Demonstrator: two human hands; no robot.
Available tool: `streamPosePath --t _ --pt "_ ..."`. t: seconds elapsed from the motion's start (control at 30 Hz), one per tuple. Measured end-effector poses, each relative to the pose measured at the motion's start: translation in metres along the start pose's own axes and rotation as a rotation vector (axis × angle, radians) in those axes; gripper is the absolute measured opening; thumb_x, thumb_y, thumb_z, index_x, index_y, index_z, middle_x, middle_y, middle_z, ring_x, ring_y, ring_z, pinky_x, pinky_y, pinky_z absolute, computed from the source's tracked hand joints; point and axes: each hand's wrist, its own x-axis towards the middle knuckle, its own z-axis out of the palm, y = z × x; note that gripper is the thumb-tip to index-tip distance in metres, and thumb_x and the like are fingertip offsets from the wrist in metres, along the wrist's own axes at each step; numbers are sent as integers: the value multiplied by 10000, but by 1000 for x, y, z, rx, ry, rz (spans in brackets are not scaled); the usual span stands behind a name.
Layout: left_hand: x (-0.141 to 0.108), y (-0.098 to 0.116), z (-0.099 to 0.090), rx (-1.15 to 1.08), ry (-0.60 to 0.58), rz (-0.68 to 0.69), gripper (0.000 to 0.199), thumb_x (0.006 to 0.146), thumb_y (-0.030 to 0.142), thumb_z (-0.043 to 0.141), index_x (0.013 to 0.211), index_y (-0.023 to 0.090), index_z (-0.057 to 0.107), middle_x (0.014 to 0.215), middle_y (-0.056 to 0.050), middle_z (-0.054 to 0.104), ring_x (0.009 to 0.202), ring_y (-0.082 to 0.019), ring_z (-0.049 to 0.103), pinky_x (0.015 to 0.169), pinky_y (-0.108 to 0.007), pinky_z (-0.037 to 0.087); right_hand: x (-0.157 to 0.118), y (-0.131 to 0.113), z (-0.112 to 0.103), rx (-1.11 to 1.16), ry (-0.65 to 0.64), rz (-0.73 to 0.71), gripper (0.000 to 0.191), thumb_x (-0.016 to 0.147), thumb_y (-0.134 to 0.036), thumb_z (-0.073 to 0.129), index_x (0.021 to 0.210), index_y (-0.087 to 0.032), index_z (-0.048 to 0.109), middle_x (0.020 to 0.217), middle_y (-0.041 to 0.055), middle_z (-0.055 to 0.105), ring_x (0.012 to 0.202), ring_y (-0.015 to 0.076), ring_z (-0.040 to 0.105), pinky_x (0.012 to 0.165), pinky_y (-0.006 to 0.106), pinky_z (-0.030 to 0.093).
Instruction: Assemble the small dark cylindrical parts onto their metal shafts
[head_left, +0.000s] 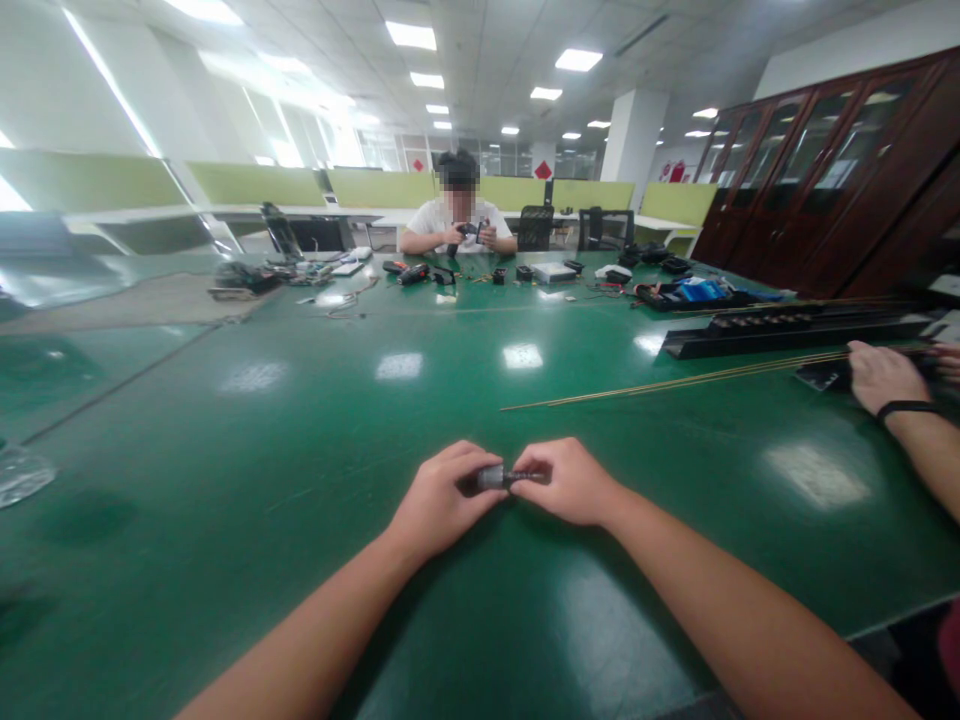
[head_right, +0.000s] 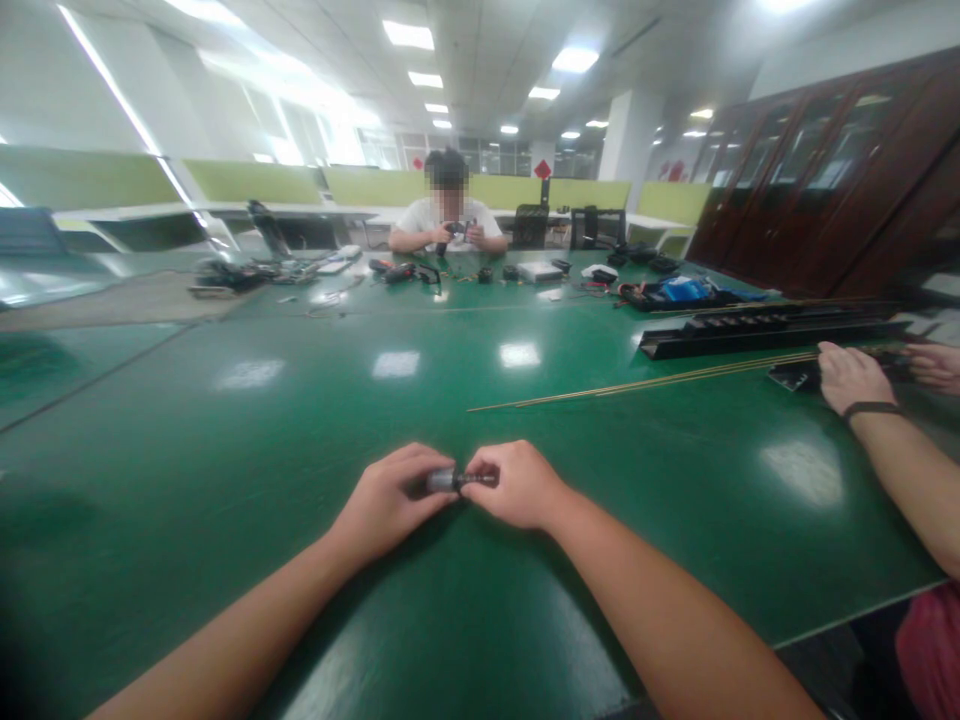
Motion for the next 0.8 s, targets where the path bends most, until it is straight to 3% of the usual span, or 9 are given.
streamPosePath --t 0.8 --pt "-1 -3 0 -8 18 -35 237 771 206 758 1001 248 720 978 -10 680 907 -157 624 822 -279 499 0 4 1 65 -7 30 143 764 -284 723 869 -187 734 782 17 737 685 149 659 632 233 462"
